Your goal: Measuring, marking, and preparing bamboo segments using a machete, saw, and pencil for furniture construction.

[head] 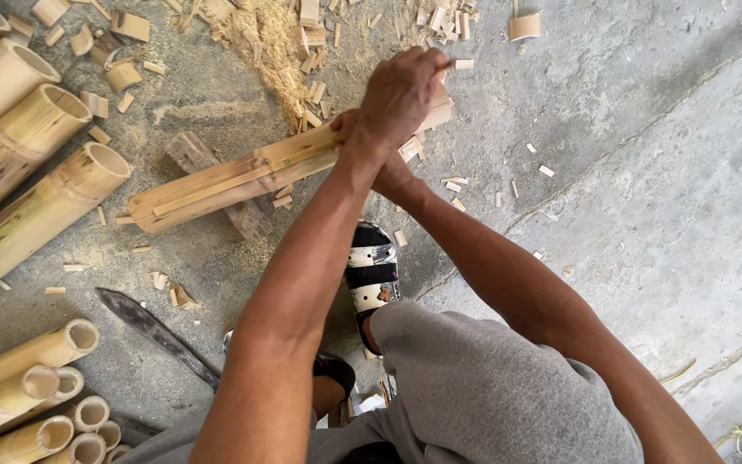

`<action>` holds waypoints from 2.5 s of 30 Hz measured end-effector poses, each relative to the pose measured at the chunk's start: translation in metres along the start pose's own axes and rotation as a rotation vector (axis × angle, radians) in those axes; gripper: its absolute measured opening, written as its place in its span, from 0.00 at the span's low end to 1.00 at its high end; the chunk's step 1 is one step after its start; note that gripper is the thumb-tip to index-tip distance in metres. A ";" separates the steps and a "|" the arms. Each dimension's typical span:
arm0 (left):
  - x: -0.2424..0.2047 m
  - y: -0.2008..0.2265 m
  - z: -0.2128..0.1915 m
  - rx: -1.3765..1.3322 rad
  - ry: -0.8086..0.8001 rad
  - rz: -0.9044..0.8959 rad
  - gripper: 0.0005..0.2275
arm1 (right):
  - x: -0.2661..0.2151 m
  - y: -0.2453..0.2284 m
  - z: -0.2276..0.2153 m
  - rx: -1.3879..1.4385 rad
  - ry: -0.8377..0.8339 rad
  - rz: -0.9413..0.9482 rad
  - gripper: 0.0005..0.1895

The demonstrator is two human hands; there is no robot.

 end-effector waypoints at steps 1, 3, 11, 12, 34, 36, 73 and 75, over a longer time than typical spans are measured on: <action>-0.006 0.008 -0.035 -0.088 0.162 0.014 0.06 | -0.004 0.026 0.012 -0.019 -0.030 0.140 0.06; -0.040 0.003 -0.075 -0.168 0.330 0.033 0.07 | -0.004 0.032 0.014 -0.036 -0.063 0.270 0.05; -0.198 -0.021 -0.157 0.184 0.062 -0.337 0.11 | 0.026 -0.067 -0.022 -0.150 -0.068 0.021 0.08; -0.212 -0.019 -0.156 0.196 0.064 -0.351 0.11 | 0.028 -0.078 -0.022 -0.138 -0.078 0.011 0.08; -0.626 0.063 -0.190 0.852 0.659 -1.431 0.15 | 0.027 -0.066 0.016 -0.824 -0.530 0.027 0.41; -0.605 0.048 -0.193 0.886 0.747 -1.325 0.17 | 0.010 -0.082 -0.014 -0.851 -0.507 0.031 0.41; -0.293 0.048 -0.069 -1.451 0.670 -0.986 0.03 | -0.151 -0.044 -0.082 -0.723 -0.591 0.284 0.45; -0.295 0.046 -0.066 -1.417 0.670 -1.014 0.03 | -0.148 -0.044 -0.080 -0.742 -0.610 0.316 0.45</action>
Point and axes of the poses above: each hand's wrist, its own x-axis towards the middle knuckle, its own z-axis out of the palm, y = z × x, the point moved 5 cm from there along x, towards the middle knuckle, and after that the axes turned 6 degrees about z, right-handed, at the moved point
